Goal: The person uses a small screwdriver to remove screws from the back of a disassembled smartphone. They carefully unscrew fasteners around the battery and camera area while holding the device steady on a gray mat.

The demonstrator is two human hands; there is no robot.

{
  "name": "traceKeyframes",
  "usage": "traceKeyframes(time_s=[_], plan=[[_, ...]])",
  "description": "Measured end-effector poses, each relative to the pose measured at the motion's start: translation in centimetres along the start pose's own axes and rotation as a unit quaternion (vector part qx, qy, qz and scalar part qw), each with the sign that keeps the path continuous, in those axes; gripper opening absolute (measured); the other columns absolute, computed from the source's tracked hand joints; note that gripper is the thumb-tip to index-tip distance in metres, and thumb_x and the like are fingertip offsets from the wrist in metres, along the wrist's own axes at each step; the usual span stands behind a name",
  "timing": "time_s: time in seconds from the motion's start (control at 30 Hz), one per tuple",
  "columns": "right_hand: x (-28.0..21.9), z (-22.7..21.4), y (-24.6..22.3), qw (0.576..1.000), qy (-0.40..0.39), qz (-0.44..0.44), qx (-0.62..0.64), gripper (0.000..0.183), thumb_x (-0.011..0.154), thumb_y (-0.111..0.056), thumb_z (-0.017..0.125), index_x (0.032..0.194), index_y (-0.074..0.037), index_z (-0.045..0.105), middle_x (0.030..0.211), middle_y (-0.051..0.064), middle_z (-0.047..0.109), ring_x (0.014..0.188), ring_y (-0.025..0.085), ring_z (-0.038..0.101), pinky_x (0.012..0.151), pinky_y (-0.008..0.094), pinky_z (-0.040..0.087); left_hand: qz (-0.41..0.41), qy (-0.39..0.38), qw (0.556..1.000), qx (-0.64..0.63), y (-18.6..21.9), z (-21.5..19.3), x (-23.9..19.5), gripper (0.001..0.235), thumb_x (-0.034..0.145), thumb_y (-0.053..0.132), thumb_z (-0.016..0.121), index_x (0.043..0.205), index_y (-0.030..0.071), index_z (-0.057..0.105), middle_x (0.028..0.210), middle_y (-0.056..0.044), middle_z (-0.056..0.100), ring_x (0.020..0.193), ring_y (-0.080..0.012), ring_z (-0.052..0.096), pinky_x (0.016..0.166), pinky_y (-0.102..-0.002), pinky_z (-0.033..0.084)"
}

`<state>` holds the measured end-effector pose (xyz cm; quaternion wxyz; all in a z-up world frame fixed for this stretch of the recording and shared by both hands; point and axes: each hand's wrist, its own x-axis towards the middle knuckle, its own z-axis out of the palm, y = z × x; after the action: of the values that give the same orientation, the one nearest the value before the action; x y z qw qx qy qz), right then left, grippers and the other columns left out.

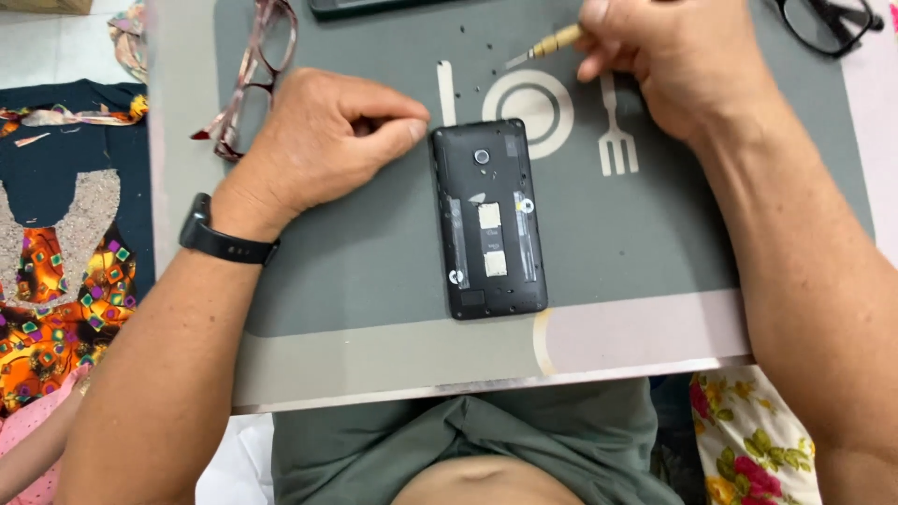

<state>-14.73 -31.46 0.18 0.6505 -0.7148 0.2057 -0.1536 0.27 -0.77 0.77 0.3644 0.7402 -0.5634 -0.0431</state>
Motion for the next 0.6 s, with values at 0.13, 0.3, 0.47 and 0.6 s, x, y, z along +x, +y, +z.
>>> traceKeyframes(time_s=[0.13, 0.3, 0.47, 0.6], plan=[[-0.4, 0.4, 0.1, 0.999, 0.002, -0.025, 0.032, 0.025, 0.099, -0.008, 0.086, 0.088, -0.010, 0.063, 0.078, 0.003, 0.067, 0.072, 0.014, 0.073, 0.069, 0.025, 0.072, -0.019, -0.002, 1.000, -0.015, 0.3, -0.2, 0.0, 0.012, 0.101, 0.013, 0.075, 0.097, 0.013, 0.086, 0.086, 0.004, 0.082, 0.074, -0.0067, 0.069, 0.069, -0.026, 0.050], [-1.1, 1.1, -0.4, 0.999, 0.021, -0.040, -0.009, 0.028, 0.096, -0.008, 0.084, 0.107, -0.012, 0.058, 0.084, 0.006, 0.069, 0.067, 0.015, 0.071, 0.068, 0.024, 0.069, -0.021, -0.017, 1.000, -0.012, 0.4, -0.4, 0.1, 0.015, 0.098, 0.013, 0.070, 0.091, 0.016, 0.084, 0.076, 0.010, 0.076, 0.068, -0.0039, 0.061, 0.068, -0.025, 0.047], [-1.1, 1.2, -0.2, 0.998, 0.030, -0.050, -0.022, 0.023, 0.095, -0.008, 0.082, 0.107, -0.012, 0.063, 0.083, 0.004, 0.069, 0.066, 0.015, 0.071, 0.065, 0.023, 0.067, -0.034, -0.021, 0.999, -0.022, 0.3, -0.5, 0.1, 0.018, 0.099, 0.014, 0.069, 0.083, 0.015, 0.076, 0.064, 0.009, 0.056, 0.063, -0.0037, 0.046, 0.065, -0.025, 0.040], [-0.9, 1.0, 0.6, 0.997, 0.041, -0.057, -0.011, 0.024, 0.098, -0.005, 0.085, 0.082, -0.009, 0.067, 0.080, 0.004, 0.070, 0.068, 0.015, 0.074, 0.067, 0.023, 0.064, -0.010, -0.006, 0.999, -0.034, -0.3, -0.2, 0.1, 0.015, 0.099, 0.014, 0.071, 0.093, 0.014, 0.084, 0.079, 0.010, 0.078, 0.072, 0.0005, 0.062, 0.069, -0.024, 0.048]])
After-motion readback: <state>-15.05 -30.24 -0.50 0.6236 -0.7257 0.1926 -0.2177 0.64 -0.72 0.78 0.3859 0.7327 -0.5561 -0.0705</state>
